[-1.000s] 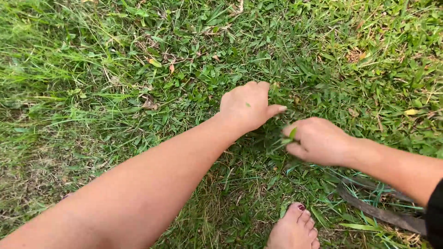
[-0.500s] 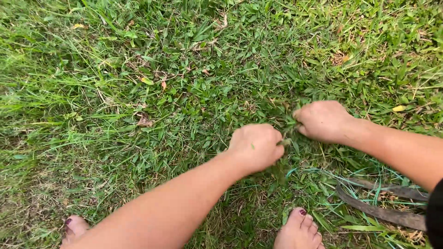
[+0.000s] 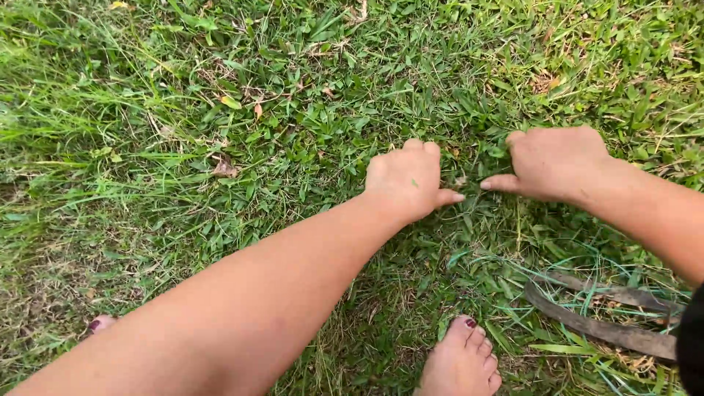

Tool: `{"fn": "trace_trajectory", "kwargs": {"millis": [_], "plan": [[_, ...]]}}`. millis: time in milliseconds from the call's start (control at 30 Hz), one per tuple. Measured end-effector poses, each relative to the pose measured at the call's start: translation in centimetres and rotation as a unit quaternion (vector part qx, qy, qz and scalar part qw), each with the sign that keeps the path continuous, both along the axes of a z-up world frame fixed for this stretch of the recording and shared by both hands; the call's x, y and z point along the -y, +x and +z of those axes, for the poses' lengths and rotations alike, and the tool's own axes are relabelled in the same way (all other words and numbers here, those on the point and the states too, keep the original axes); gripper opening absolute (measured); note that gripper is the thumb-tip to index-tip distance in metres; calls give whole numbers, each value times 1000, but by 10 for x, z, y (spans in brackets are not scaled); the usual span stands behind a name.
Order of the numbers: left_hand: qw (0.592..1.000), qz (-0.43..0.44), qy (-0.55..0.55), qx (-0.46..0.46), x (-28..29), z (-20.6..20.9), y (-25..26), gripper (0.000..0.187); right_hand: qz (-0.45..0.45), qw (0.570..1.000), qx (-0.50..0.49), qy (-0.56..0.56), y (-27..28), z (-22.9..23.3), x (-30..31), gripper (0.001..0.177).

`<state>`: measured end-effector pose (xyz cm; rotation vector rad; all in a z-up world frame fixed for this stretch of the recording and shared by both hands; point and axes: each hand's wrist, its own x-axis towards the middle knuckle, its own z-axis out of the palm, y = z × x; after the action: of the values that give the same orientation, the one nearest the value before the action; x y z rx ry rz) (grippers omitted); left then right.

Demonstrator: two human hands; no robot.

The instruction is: Pulling weeds and unwanted grass from a lawn by hand

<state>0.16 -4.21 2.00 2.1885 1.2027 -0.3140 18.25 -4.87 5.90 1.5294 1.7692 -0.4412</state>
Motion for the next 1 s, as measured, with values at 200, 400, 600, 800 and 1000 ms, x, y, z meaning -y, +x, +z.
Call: {"fn": "trace_trajectory", "kwargs": {"millis": [200, 400, 600, 800, 1000], "plan": [[990, -91, 81, -63, -9, -133, 66, 42, 46, 998, -33, 17, 34, -68, -8, 36], [996, -79, 12, -49, -8, -81, 21, 28, 18, 995, -86, 53, 40, -71, 5, 32], [997, 21, -61, -46, -17, -29, -56, 35, -23, 992, -120, -38, -17, -21, 23, 36], [994, 81, 58, -53, -64, 10, -45, 49, 71, 991, -114, -20, -55, 11, -35, 39], [975, -70, 89, -191, -85, -67, -19, 74, 115, 991, -48, 40, -20, -57, -67, 62]]}}
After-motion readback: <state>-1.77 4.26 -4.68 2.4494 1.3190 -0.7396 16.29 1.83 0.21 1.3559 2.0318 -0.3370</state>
